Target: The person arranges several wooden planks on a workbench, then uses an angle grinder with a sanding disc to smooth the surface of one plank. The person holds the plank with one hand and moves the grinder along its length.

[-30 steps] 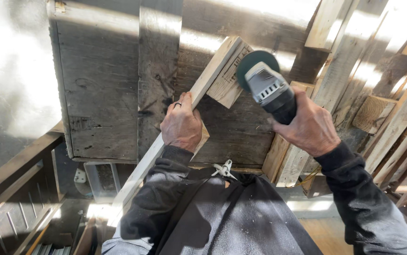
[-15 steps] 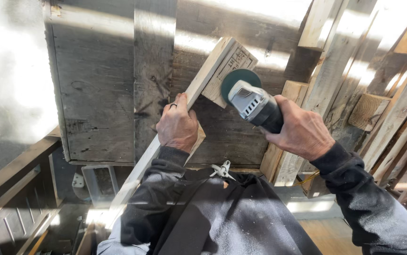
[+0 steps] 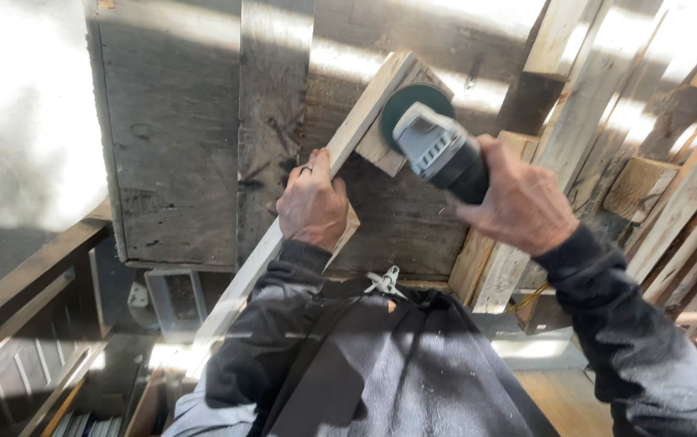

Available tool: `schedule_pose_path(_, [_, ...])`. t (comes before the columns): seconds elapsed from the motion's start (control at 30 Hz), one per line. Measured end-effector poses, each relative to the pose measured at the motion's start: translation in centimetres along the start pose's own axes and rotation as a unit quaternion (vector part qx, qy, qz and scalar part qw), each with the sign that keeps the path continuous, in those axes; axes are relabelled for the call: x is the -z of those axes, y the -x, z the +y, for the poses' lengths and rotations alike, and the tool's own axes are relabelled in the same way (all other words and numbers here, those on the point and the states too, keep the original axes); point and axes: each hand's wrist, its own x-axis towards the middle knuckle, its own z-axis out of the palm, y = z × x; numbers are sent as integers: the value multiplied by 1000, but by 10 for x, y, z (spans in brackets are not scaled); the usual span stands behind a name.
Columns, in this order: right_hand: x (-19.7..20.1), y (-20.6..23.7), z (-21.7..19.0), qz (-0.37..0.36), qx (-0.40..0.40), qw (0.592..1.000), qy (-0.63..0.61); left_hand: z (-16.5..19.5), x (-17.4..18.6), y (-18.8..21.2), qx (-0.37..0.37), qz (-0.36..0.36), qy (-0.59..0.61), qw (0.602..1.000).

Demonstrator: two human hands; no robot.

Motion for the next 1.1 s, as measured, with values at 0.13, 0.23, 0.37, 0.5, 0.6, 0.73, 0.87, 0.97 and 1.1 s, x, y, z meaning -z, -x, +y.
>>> schedule_pose_path(0.13, [-1, -1, 3, -24, 2, 1000, -17, 0, -2, 0, -11, 0, 3, 1000])
schedule_pose_path(0.23, [7, -5, 10, 9, 11, 999, -37, -1, -3, 1, 8, -18, 3, 1000])
schedule_pose_path(0.37, [23, -9, 18, 3, -61, 998, -33, -1, -2, 1, -10, 0, 12, 1000])
schedule_pose_path(0.5, [26, -4, 15, -18, -113, 992, -58, 1, 0, 1, -2, -4, 9, 1000])
schedule_pose_path(0.6, [20, 3, 9, -47, -89, 988, -116, 2, 0, 2, -8, 0, 10, 1000])
schedule_pose_path(0.73, [16, 3, 4, -48, -62, 986, -147, 2, -1, 3, -11, 9, -2, 1000])
schedule_pose_path(0.87, [18, 0, 0, -99, -139, 980, -105, 2, -1, 3, -11, 10, 7, 1000])
schedule_pose_path(0.97, [17, 2, -2, -73, -31, 985, -151, 3, -1, 2, -11, 15, 8, 1000])
schedule_pose_path(1.1, [8, 2, -4, -85, -67, 984, -144, 3, -1, 3, -17, 21, 5, 1000])
